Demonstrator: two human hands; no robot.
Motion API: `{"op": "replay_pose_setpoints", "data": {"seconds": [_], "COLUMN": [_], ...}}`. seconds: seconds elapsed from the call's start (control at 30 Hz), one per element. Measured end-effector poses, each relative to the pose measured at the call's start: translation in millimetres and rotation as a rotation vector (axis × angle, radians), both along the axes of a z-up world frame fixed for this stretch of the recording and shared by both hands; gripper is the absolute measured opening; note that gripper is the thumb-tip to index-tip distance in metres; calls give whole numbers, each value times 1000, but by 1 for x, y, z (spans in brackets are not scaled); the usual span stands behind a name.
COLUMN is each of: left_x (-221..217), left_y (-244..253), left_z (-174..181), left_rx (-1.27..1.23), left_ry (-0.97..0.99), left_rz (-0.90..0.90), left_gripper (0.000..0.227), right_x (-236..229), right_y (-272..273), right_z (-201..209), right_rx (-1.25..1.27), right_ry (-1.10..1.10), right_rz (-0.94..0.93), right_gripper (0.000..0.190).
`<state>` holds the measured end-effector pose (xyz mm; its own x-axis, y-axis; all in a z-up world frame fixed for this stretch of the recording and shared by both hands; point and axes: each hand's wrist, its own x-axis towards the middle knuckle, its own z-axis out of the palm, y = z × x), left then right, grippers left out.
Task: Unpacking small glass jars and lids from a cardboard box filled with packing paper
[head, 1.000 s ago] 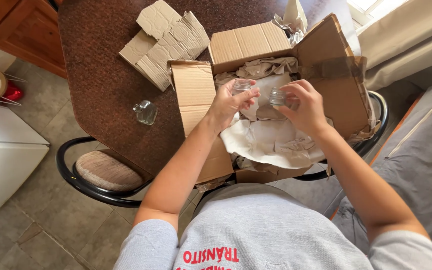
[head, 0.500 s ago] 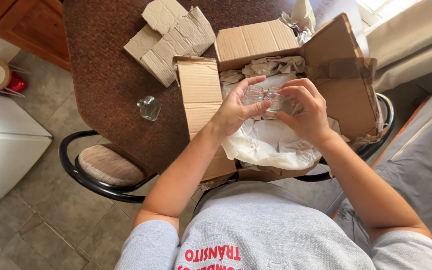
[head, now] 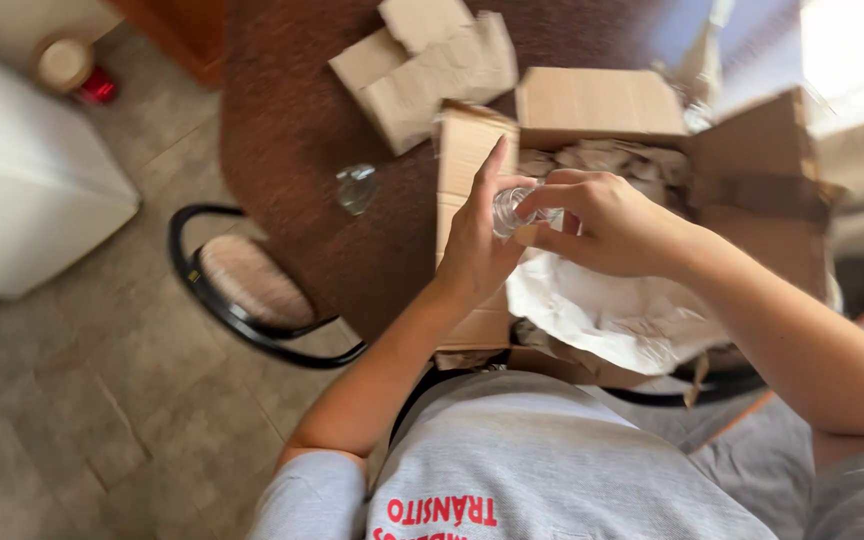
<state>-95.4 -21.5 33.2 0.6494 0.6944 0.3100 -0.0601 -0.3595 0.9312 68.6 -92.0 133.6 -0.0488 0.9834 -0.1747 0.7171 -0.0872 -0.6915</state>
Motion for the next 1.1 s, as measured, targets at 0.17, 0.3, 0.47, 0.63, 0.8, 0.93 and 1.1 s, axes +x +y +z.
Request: {"op": "replay_pose_setpoints", "data": {"seconds": [0.17,0.3,0.47,0.63,0.8,0.93,1.1], "left_x": [-67,-123,-154,-173,-179,-179,-199], "left_y": [28,58,82,95,101,102,104], "left_z": [-36,-122,-259,-325,-349,-339,-329], "left_rx": [21,-29,-123,-177,1,20,-25], "left_ry": [-1,37,143,452,676,788,702], "left_rz": [339,604,685,662,670,654,527], "left_gripper": [87,89,96,106,109,116,121], "right_x": [-58,-131,-195,-231,-228,-234,-210], "right_y": [86,165,243,262,265,263,261], "right_z": [-64,-151,-296,-332,-364,-374,-364], "right_rx": [124,-207,-465,-585,-768,-853,-980], "right_ry": [-119,-399,-639,-563,-411,-312,-118], "right_rz": [326,435,591,584,534,477,345], "right_gripper": [19,42,58,55,53,54,58]}}
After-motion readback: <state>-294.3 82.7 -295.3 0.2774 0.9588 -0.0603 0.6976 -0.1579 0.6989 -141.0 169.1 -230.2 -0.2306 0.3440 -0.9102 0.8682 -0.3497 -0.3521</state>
